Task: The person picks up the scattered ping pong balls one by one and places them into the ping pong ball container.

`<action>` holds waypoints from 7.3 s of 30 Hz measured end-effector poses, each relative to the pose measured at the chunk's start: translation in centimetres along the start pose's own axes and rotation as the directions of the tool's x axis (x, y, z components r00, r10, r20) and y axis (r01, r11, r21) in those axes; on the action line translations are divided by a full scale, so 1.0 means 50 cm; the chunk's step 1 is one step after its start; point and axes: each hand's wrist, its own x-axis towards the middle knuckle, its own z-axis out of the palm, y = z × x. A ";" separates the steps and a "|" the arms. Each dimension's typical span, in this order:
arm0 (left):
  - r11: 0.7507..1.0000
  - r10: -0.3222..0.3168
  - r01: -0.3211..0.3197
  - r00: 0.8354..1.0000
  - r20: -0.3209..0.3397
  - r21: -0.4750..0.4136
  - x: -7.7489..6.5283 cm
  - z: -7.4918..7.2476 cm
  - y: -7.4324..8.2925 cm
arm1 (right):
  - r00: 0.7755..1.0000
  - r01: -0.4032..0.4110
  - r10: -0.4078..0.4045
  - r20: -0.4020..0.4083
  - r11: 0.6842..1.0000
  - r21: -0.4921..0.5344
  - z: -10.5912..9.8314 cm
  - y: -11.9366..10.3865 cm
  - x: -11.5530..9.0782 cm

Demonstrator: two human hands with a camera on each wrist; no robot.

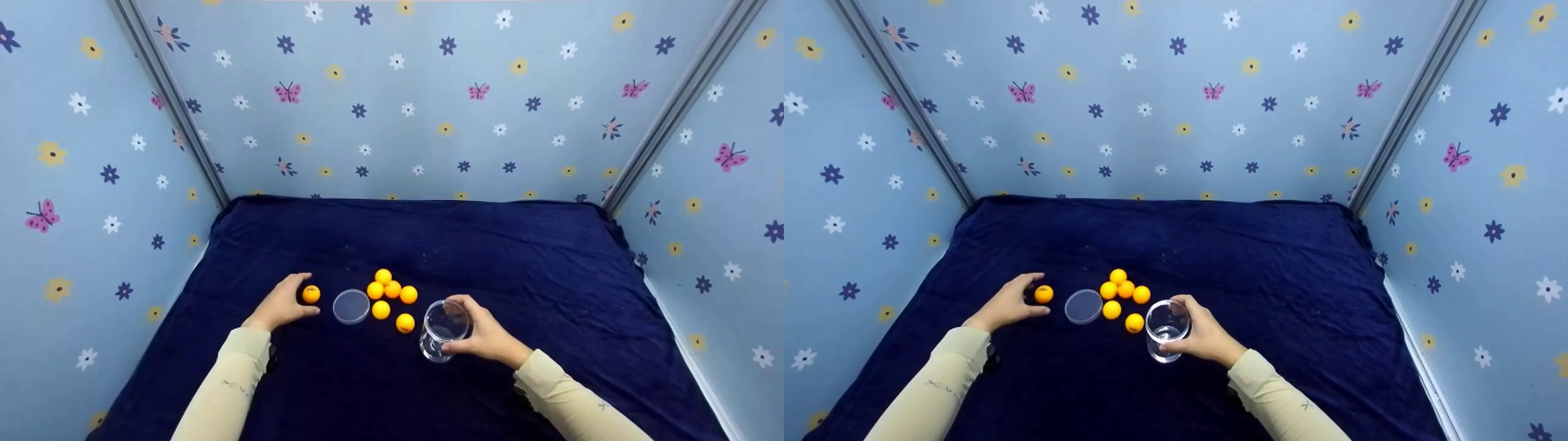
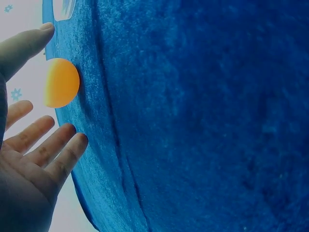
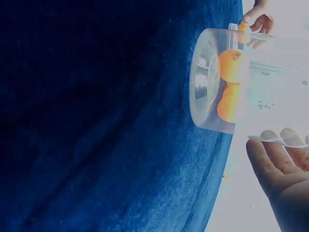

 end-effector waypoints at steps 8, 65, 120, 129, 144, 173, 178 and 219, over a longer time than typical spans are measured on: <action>1.000 -0.010 0.010 1.000 0.006 0.010 0.005 0.002 -0.002 | 1.000 -0.010 0.010 -0.005 1.000 -0.003 0.004 0.005 -0.002; 0.997 0.068 -0.067 0.997 -0.047 0.038 0.039 0.004 0.035 | 1.000 -0.028 0.028 -0.004 0.999 -0.028 0.009 0.010 0.003; 0.982 0.187 -0.187 0.981 0.046 -0.005 0.049 0.001 0.207 | 0.999 -0.028 0.027 -0.017 0.998 -0.055 0.015 0.013 -0.002; 0.976 0.213 -0.210 0.976 0.043 -0.052 0.045 0.009 0.229 | 0.999 -0.046 0.045 -0.016 0.998 -0.046 0.017 0.019 -0.007; 0.946 0.308 -0.303 0.951 0.028 -0.115 0.043 0.024 0.262 | 0.999 -0.036 0.035 -0.035 0.999 -0.021 0.019 0.034 -0.013; 0.919 0.376 -0.364 0.925 0.057 -0.150 0.034 0.049 0.318 | 0.999 -0.022 0.024 -0.030 0.998 0.052 0.018 0.041 -0.012; 0.917 0.386 -0.376 0.921 0.056 -0.135 0.032 0.052 0.327 | 0.999 -0.025 0.027 -0.031 0.999 0.044 0.017 0.041 -0.012; 0.865 0.460 -0.431 0.885 0.066 -0.256 0.029 0.120 0.402 | 0.999 -0.010 0.012 -0.035 0.999 0.039 0.019 0.046 -0.013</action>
